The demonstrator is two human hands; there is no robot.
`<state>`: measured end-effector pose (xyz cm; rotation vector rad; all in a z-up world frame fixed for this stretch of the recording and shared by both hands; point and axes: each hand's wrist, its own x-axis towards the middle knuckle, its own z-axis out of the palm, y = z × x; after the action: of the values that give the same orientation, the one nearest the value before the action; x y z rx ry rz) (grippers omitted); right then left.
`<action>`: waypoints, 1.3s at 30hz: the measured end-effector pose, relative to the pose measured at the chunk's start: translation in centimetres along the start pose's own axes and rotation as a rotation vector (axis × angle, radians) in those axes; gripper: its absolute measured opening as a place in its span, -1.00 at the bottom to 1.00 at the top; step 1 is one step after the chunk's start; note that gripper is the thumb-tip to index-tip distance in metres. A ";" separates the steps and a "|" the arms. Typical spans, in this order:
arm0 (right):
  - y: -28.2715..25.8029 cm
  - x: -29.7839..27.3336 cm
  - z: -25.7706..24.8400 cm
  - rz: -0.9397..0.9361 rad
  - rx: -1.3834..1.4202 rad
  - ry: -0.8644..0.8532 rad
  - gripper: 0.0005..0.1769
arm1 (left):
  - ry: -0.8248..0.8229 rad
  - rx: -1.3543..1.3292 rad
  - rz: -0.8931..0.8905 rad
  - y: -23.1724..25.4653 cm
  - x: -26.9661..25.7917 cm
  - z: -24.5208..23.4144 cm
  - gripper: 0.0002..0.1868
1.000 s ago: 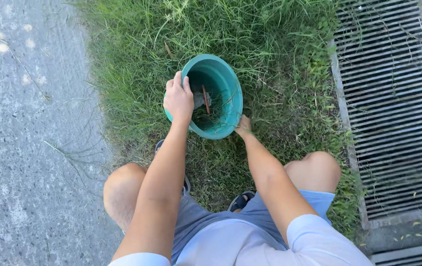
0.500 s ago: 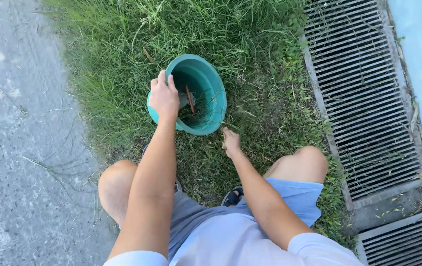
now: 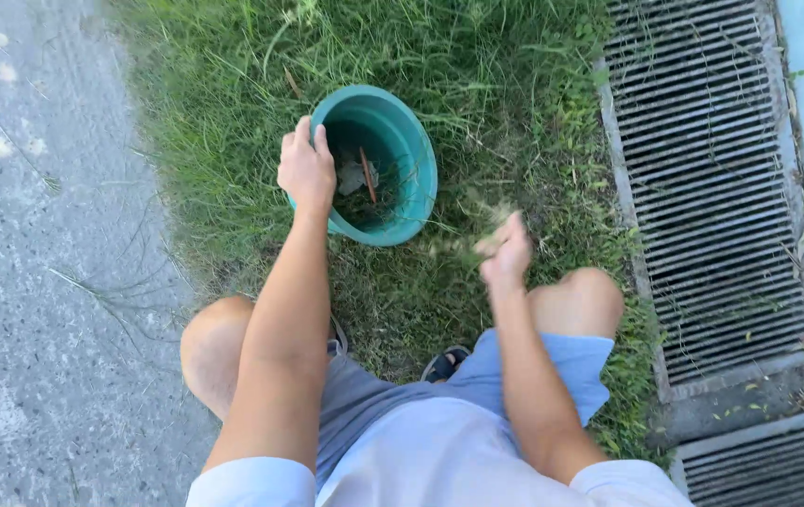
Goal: Pull up grass and weeds by hand and collect them in a bucket.
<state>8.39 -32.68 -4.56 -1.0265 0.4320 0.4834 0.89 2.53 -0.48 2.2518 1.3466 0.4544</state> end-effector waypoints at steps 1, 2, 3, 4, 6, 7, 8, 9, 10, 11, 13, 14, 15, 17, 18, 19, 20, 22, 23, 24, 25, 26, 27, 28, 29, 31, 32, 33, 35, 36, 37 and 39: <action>-3.0 0.8 0.0 0.004 -0.007 0.015 -0.42 | -0.016 0.002 -0.005 -0.6 -0.8 -0.1 -0.63; -6.5 2.3 0.4 -0.088 -0.085 -0.022 -0.46 | -0.014 -0.004 0.008 -0.4 -0.6 0.2 -0.63; -10.1 3.6 0.9 -0.179 -0.165 -0.056 -0.49 | -0.013 -0.010 0.022 -0.2 -0.5 0.3 -0.63; -11.7 4.6 2.2 -0.190 -0.163 -0.065 -0.49 | -0.002 -0.019 0.026 0.6 -0.2 0.3 -0.63; -14.2 5.8 4.6 -0.379 -0.332 -0.235 -0.57 | -0.052 0.015 -0.020 1.4 -0.4 -0.1 -0.62; -13.7 5.7 6.3 -0.377 -0.331 -0.237 -0.57 | -0.050 0.017 -0.021 1.3 -1.0 -0.4 -0.62; -13.4 5.9 8.3 -0.371 -0.331 -0.213 -0.61 | -0.055 0.011 -0.022 1.5 -1.2 -0.6 -0.62; -13.2 6.0 10.3 -0.364 -0.332 -0.190 -0.66 | -0.060 0.004 -0.023 1.7 -1.3 -0.8 -0.62; -11.5 5.7 11.9 -0.365 -0.327 -0.194 -0.66 | -0.055 0.007 -0.021 1.5 -1.6 -0.7 -0.62; -9.8 5.4 13.4 -0.306 -0.280 -0.229 -0.63 | -0.043 -0.009 -0.017 1.3 -1.8 -0.6 -0.61; -5.0 5.1 15.4 -0.243 -0.233 -0.275 -0.60 | -0.022 -0.021 -0.018 1.0 -2.5 -0.9 -0.61; -2.0 5.3 16.1 -0.130 -0.138 -0.322 -0.55 | -0.020 -0.026 -0.031 1.1 -2.7 -1.2 -0.61; 1.0 5.5 16.7 -0.016 -0.043 -0.368 -0.50 | -0.017 -0.030 -0.043 1.1 -2.8 -1.5 -0.61; 9.1 8.6 14.6 -0.103 -0.573 -0.457 -0.66 | -0.010 -0.042 -0.055 0.8 -2.8 -2.1 -0.61; 13.2 9.8 12.9 -0.197 -1.105 -0.523 -0.62 | -0.015 -0.058 -0.063 0.6 -3.3 -2.3 -0.61; 12.5 7.5 13.0 -0.183 -1.110 -0.530 -0.62 | -0.018 -0.052 -0.077 0.0 -4.0 -2.2 -0.61; 11.5 5.9 13.7 -0.271 -1.439 -0.589 -0.57 | -0.003 -0.062 -0.064 -0.3 -3.9 -2.2 -0.61; 8.8 3.9 15.4 -0.369 -1.769 -0.643 -0.45 | 0.018 -0.075 -0.051 -0.6 -3.5 -2.3 -0.61; 7.2 3.6 16.3 -0.497 -1.762 -0.593 -0.45 | 0.021 -0.074 -0.058 -0.6 -3.2 -2.4 -0.61; 5.6 3.0 16.5 -0.613 -1.755 -0.536 -0.46 | 0.013 -0.071 -0.066 -0.8 -3.4 -2.3 -0.62; 4.2 4.3 15.5 -0.609 -1.759 -0.532 -0.46 | 0.008 -0.072 -0.066 -1.0 -3.2 -2.3 -0.62; 2.8 5.4 14.5 -0.645 -1.487 -0.381 -0.61 | -0.014 -0.059 -0.072 -1.2 -3.0 -2.4 -0.62; 1.5 6.6 13.4 -0.668 -1.213 -0.233 -0.65 | -0.036 -0.046 -0.077 -1.5 -2.8 -2.4 -0.62; 0.9 8.3 11.0 -0.664 -1.218 -0.226 -0.65 | -0.045 -0.048 -0.077 -1.9 -2.1 -2.9 -0.62; 0.4 10.0 8.6 -0.322 -1.257 -0.192 -0.65 | -0.064 -0.029 -0.077 -2.3 -1.4 -3.5 -0.62; -0.4 10.7 5.9 0.017 -1.278 -0.160 -0.64 | -0.081 -0.016 -0.084 -3.1 0.1 -4.3 -0.62; -0.1 9.3 5.6 0.367 -1.448 -0.408 -0.68 | -0.072 0.005 -0.074 -3.9 0.8 -5.1 -0.61; 0.1 7.9 5.3 0.735 -1.581 -0.660 -0.66 | -0.064 0.026 -0.064 -4.6 1.4 -6.0 -0.60; 4.4 7.7 2.3 0.487 -1.695 -0.789 -0.62 | -0.063 0.037 -0.064 -4.8 1.0 -7.2 -0.61; 6.5 7.7 1.1 0.226 -1.786 -0.901 -0.56 | -0.069 0.042 -0.059 -4.8 1.0 -7.8 -0.61; 6.5 7.6 2.2 0.218 -1.784 -0.916 -0.56 | -0.056 0.047 -0.062 -5.0 0.6 -7.6 -0.61; 6.6 7.0 3.7 -0.388 -2.197 -0.788 -0.33 | -0.078 0.042 -0.065 -5.7 -0.6 -6.9 -0.62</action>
<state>10.71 -25.32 -11.37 -2.6800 -1.4043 0.8973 -6.99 5.87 2.06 2.2279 1.3967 0.3155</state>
